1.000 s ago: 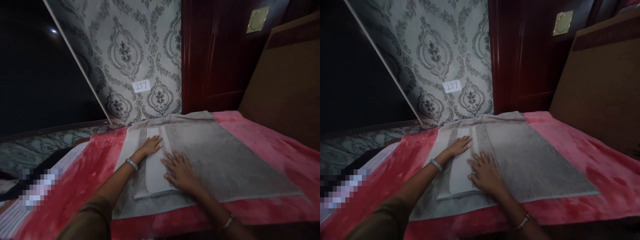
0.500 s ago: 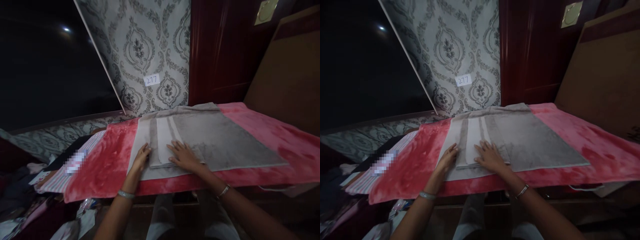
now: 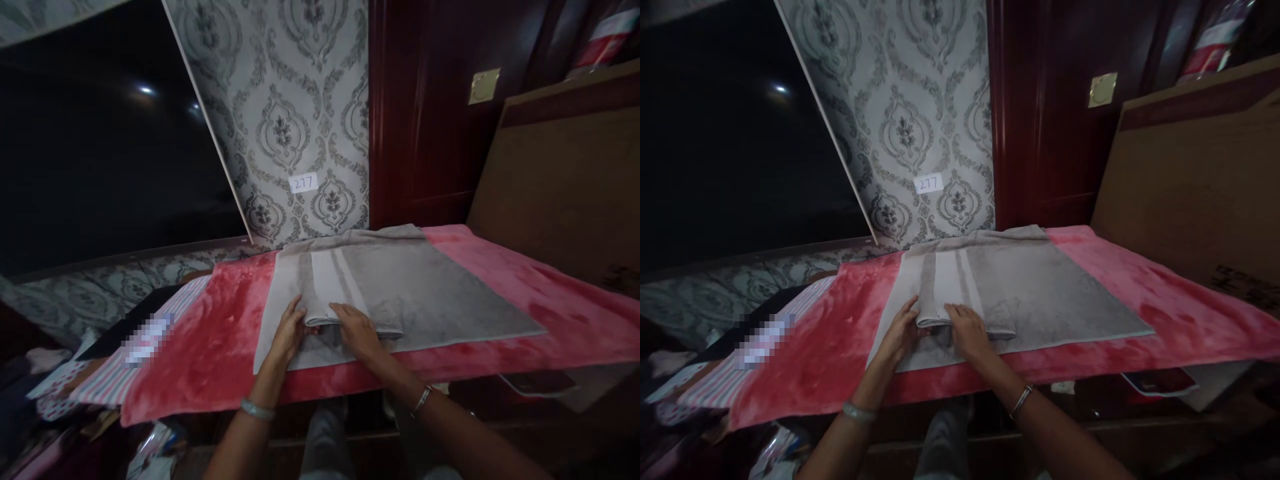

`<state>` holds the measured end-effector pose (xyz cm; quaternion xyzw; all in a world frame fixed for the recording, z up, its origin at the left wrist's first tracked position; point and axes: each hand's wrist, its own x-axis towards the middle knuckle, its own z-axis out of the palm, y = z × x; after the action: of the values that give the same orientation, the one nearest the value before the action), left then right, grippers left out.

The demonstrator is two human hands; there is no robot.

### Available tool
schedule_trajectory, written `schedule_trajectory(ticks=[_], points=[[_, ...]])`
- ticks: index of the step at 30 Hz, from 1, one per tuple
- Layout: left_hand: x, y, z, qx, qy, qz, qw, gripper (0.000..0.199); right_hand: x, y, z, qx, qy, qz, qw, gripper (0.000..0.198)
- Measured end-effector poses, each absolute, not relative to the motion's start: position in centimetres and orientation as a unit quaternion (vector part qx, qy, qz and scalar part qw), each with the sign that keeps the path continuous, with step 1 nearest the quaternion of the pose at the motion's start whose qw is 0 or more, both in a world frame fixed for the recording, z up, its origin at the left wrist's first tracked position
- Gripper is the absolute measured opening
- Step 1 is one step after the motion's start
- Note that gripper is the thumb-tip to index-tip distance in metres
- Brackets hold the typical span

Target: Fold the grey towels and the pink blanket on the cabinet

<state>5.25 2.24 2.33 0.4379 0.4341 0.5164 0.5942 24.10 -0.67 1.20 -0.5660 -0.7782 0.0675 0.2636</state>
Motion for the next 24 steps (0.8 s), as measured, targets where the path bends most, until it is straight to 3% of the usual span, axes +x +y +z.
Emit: schedule_trajectory(ticks=[2,7,9,17,21,24], points=[[3.8,2.1,1.4,0.508,0.446,0.498,0.543,0.081,24.5,-0.3,2.6,-0.567,-0.78,0.076,0.255,0.066],[1.4,2.1,0.9,0.76,0.453,0.448,0.128,0.085,25.2,-1.2,6.8,-0.561,-0.795,0.054,0.224,0.057],[1.6,2.3,1.6,0.812,0.419,0.401,0.065,0.08,25.4,-2.5,7.5,-0.548,-0.805,0.05,0.22,0.057],[4.2,1.3,2.7,0.913,0.291,0.276,0.079,0.058,27.0,-6.9,3.6,-0.508,-0.817,0.083,0.259,0.065],[5.2,0.2,2.5,0.897,0.292,0.314,0.107,0.036,27.9,-7.5,1.9,-0.491,-0.811,0.077,0.307,0.064],[5.3,-0.4,3.6,0.882,0.283,0.359,0.114,0.032,29.8,-8.6,0.1,-0.48,-0.799,0.007,0.362,0.066]])
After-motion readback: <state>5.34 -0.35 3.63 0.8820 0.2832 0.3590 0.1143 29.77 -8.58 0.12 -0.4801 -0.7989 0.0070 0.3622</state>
